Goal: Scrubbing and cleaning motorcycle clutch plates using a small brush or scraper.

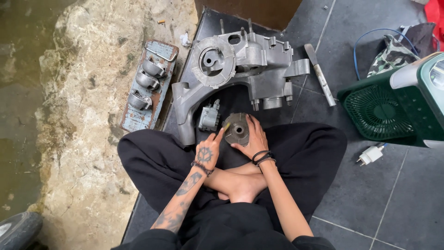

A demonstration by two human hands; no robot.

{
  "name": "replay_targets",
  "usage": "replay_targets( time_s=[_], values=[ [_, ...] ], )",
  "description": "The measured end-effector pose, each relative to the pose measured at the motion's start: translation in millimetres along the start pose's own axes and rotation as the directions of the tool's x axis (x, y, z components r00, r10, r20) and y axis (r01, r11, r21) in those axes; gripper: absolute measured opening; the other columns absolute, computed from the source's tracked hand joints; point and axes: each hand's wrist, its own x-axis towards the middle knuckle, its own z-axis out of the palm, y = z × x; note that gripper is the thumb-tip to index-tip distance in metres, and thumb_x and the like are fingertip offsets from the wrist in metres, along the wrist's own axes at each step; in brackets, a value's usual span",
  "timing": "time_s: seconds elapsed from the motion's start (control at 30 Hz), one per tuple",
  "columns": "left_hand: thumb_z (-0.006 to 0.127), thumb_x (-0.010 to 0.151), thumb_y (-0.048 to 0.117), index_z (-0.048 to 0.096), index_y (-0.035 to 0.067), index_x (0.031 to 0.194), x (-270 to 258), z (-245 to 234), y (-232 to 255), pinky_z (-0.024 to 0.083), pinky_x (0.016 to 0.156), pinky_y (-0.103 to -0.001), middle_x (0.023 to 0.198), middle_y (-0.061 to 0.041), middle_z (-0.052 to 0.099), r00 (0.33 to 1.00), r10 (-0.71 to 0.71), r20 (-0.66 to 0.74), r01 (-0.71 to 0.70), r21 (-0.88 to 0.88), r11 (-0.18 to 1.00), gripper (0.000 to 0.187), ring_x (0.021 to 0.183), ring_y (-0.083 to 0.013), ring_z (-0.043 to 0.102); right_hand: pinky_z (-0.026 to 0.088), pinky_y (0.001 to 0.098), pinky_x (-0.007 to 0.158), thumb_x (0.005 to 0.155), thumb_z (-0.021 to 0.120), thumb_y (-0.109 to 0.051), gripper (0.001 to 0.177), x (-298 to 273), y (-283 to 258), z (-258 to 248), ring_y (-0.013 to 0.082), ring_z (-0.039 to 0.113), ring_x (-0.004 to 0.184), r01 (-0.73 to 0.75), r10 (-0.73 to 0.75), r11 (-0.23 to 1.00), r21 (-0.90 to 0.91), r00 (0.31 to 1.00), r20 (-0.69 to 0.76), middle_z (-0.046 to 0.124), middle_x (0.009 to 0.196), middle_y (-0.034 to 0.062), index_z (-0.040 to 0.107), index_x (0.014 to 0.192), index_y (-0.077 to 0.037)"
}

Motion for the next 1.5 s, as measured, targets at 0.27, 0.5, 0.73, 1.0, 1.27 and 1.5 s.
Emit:
replay_targets(
  time_s=[0.27, 0.5, 0.73, 1.0, 1.27, 1.5],
  values=[
    [0.053, 0.092, 0.005, 0.057, 0.018, 0.144, 41.2, 26.0, 8.0, 0.061, 0.057, -0.049, 0.101, -0.008, 0.069, 0.999, -0.008, -0.04, 0.008, 0.0, 1.0, 0.053, 0.068, -0.0371, 0.074, 0.05, 0.0563, 0.104, 0.066, 0.09, -0.047, 0.121, -1.8, -5.5, -0.9, 0.0401, 0.045, 0.141, -0.018, 0.017, 0.995, 0.095, 1.0, 0.008, 0.026, 0.162, 0.0109, 0.024, 0.162, -0.016],
    [0.052, 0.094, 0.011, 0.062, 0.019, 0.14, -1.9, -3.1, 20.7, 0.062, 0.061, -0.05, 0.1, -0.009, 0.071, 0.995, -0.08, 0.067, 0.085, -0.074, 0.994, 0.047, 0.073, -0.0391, 0.074, 0.047, 0.0581, 0.105, 0.069, 0.089, -0.043, 0.117, -6.8, -6.9, -11.1, 0.0394, 0.041, 0.144, -0.052, 0.048, 0.994, 0.098, 0.998, 0.043, 0.024, 0.163, 0.0093, 0.022, 0.162, -0.018],
    [0.051, 0.097, 0.013, 0.062, 0.02, 0.141, 17.0, 3.6, 25.8, 0.062, 0.067, -0.053, 0.108, -0.011, 0.072, 0.988, -0.149, 0.05, 0.155, -0.145, 0.977, 0.046, 0.081, -0.0417, 0.075, 0.047, 0.0583, 0.104, 0.071, 0.088, -0.045, 0.118, -4.8, -6.8, -6.3, 0.0393, 0.039, 0.146, -0.085, 0.079, 0.989, 0.118, 0.996, 0.051, 0.024, 0.163, 0.0106, 0.019, 0.163, -0.018],
    [0.052, 0.1, 0.025, 0.061, 0.026, 0.141, 3.6, -27.9, 31.7, 0.062, 0.079, -0.05, 0.107, -0.006, 0.075, 0.953, -0.242, 0.182, 0.283, -0.246, 0.927, 0.042, 0.094, -0.037, 0.074, 0.048, 0.0644, 0.103, 0.066, 0.091, -0.047, 0.123, -5.5, -2.6, 1.3, 0.0385, 0.04, 0.146, -0.121, 0.122, 0.989, 0.082, 0.992, -0.018, 0.028, 0.161, 0.0112, 0.02, 0.163, -0.019],
    [0.057, 0.097, 0.005, 0.049, -0.003, 0.147, -11.0, -12.6, 44.0, 0.06, 0.053, -0.028, 0.092, -0.022, 0.078, 0.893, -0.449, 0.022, 0.203, -0.911, 0.36, 0.051, 0.069, -0.0254, 0.076, 0.049, 0.0603, 0.102, 0.064, 0.089, -0.052, 0.124, -14.0, -8.4, -6.9, 0.0393, 0.046, 0.14, -0.074, 0.079, 0.994, 0.08, 0.994, -0.073, 0.028, 0.161, 0.0132, 0.022, 0.163, -0.017],
    [0.06, 0.097, 0.009, 0.046, 0.002, 0.149, -10.8, 9.9, 71.5, 0.059, 0.061, -0.028, 0.091, -0.01, 0.08, 0.856, -0.496, -0.146, 0.072, -0.916, 0.395, 0.054, 0.082, -0.0178, 0.073, 0.05, 0.0417, 0.104, 0.099, 0.064, -0.039, 0.052, -49.0, -25.8, -14.0, 0.0274, 0.058, 0.129, 0.143, 0.112, 0.861, 0.488, 0.882, -0.457, 0.054, 0.138, 0.007, 0.053, 0.143, -0.014]
  ],
)
